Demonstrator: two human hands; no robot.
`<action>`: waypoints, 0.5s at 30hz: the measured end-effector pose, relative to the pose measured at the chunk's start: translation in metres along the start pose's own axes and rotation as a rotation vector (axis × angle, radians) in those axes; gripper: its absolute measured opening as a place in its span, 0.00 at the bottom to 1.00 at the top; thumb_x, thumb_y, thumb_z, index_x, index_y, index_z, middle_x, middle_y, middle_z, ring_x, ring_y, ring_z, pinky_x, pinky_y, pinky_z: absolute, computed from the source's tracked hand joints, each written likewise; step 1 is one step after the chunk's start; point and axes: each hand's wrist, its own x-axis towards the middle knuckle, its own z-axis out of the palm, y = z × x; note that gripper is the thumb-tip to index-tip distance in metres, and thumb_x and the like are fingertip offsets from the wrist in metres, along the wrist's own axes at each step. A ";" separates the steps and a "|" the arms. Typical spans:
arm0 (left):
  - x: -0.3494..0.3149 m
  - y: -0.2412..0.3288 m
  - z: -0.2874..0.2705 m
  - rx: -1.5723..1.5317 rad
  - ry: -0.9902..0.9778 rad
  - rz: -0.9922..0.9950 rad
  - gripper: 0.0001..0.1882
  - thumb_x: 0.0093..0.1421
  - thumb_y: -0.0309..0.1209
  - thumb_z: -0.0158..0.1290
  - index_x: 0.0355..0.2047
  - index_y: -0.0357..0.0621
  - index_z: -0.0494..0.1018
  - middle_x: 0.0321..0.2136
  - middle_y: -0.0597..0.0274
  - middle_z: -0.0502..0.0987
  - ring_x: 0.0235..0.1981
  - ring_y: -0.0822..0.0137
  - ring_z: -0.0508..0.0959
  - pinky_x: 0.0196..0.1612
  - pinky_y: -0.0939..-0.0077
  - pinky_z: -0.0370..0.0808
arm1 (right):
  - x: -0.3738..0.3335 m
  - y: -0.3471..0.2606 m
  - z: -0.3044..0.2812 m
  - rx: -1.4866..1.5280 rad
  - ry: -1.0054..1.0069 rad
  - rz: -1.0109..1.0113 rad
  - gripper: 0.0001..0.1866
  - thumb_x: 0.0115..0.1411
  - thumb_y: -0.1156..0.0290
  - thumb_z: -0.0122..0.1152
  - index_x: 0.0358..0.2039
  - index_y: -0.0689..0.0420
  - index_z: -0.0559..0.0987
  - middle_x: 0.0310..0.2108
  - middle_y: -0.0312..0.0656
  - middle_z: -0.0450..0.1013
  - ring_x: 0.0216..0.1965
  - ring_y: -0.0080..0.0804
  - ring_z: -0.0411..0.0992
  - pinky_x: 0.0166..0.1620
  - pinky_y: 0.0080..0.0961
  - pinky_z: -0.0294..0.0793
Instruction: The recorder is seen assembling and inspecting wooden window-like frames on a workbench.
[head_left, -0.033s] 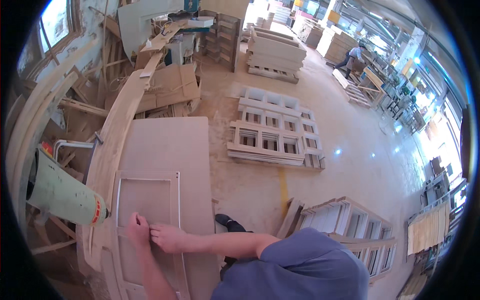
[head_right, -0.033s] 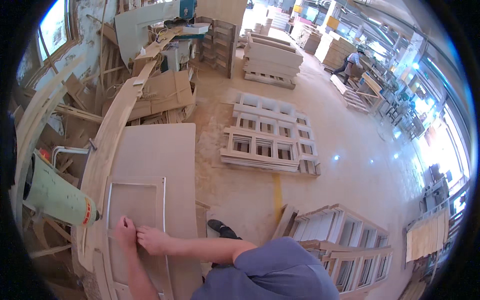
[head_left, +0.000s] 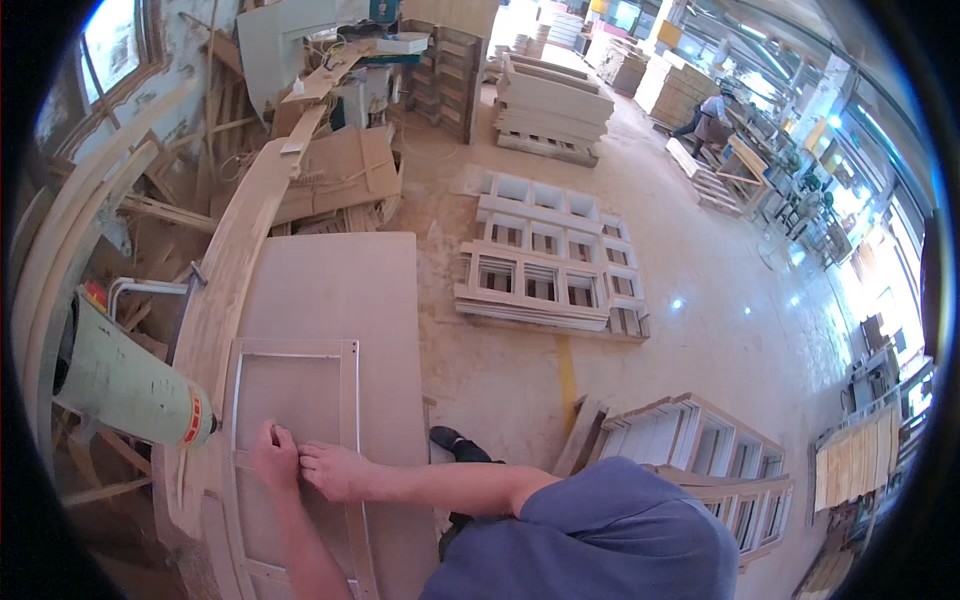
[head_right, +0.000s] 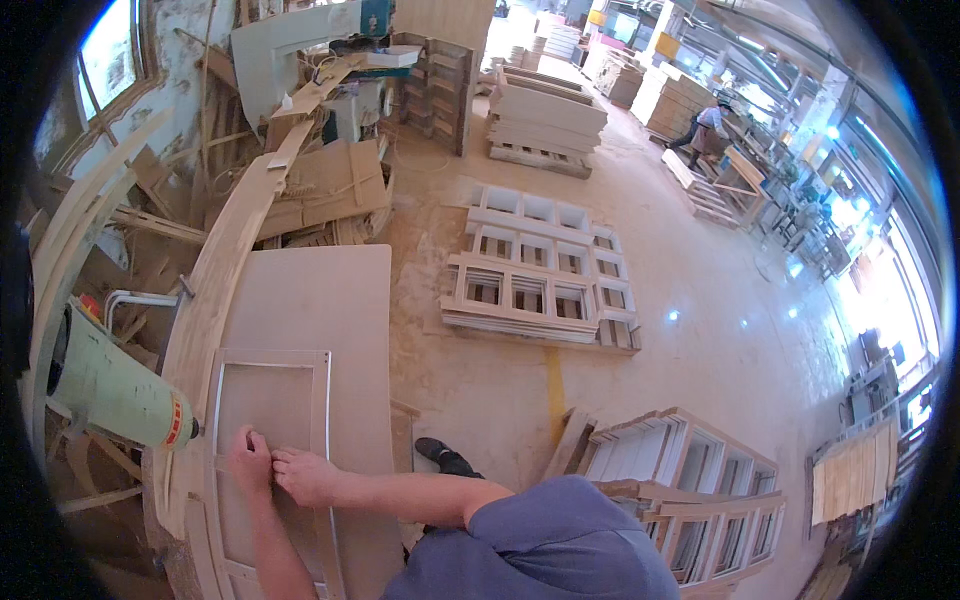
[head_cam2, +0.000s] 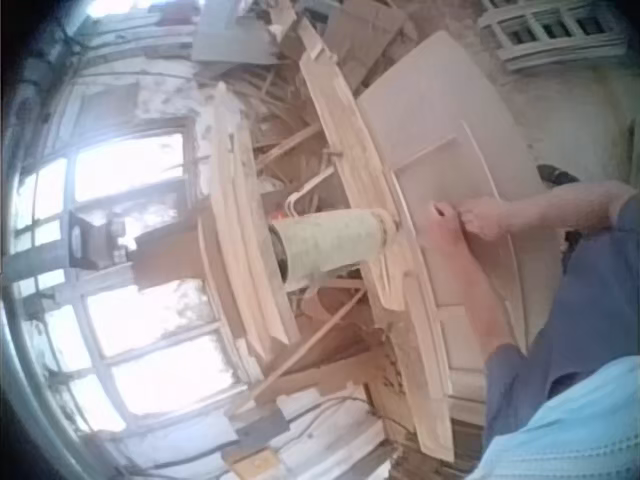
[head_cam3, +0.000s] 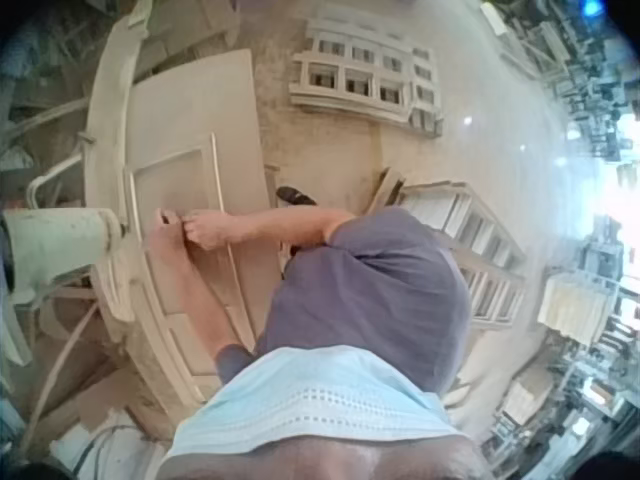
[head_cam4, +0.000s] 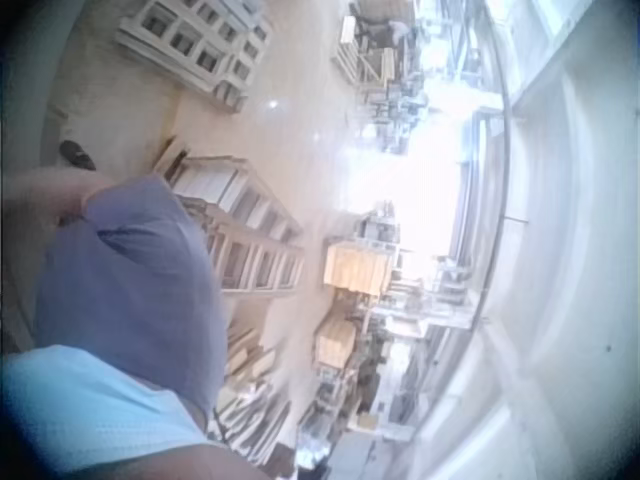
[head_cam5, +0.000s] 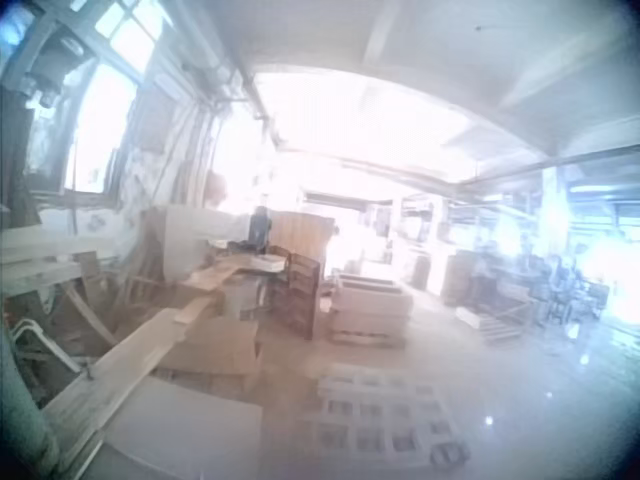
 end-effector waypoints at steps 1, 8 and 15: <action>0.001 0.003 -0.002 -0.095 -0.003 0.004 0.14 0.65 0.33 0.53 0.45 0.37 0.79 0.35 0.42 0.82 0.37 0.43 0.81 0.41 0.52 0.78 | -0.004 -0.001 0.001 -0.001 0.002 -0.005 0.17 0.54 0.71 0.58 0.43 0.67 0.81 0.48 0.52 0.76 0.60 0.49 0.69 0.68 0.41 0.65; -0.141 -0.110 -0.065 0.064 0.016 0.314 0.08 0.61 0.23 0.56 0.41 0.34 0.78 0.34 0.44 0.80 0.36 0.43 0.79 0.40 0.51 0.74 | -0.007 0.015 0.009 -0.010 0.139 0.063 0.14 0.53 0.70 0.60 0.37 0.65 0.82 0.47 0.52 0.75 0.60 0.48 0.69 0.67 0.41 0.67; -0.192 -0.052 -0.088 -0.118 0.233 0.198 0.10 0.61 0.21 0.53 0.22 0.42 0.69 0.16 0.64 0.67 0.16 0.67 0.62 0.18 0.69 0.60 | 0.000 0.007 0.012 -0.064 0.097 -0.019 0.12 0.55 0.70 0.57 0.36 0.64 0.81 0.46 0.50 0.76 0.59 0.46 0.69 0.66 0.38 0.67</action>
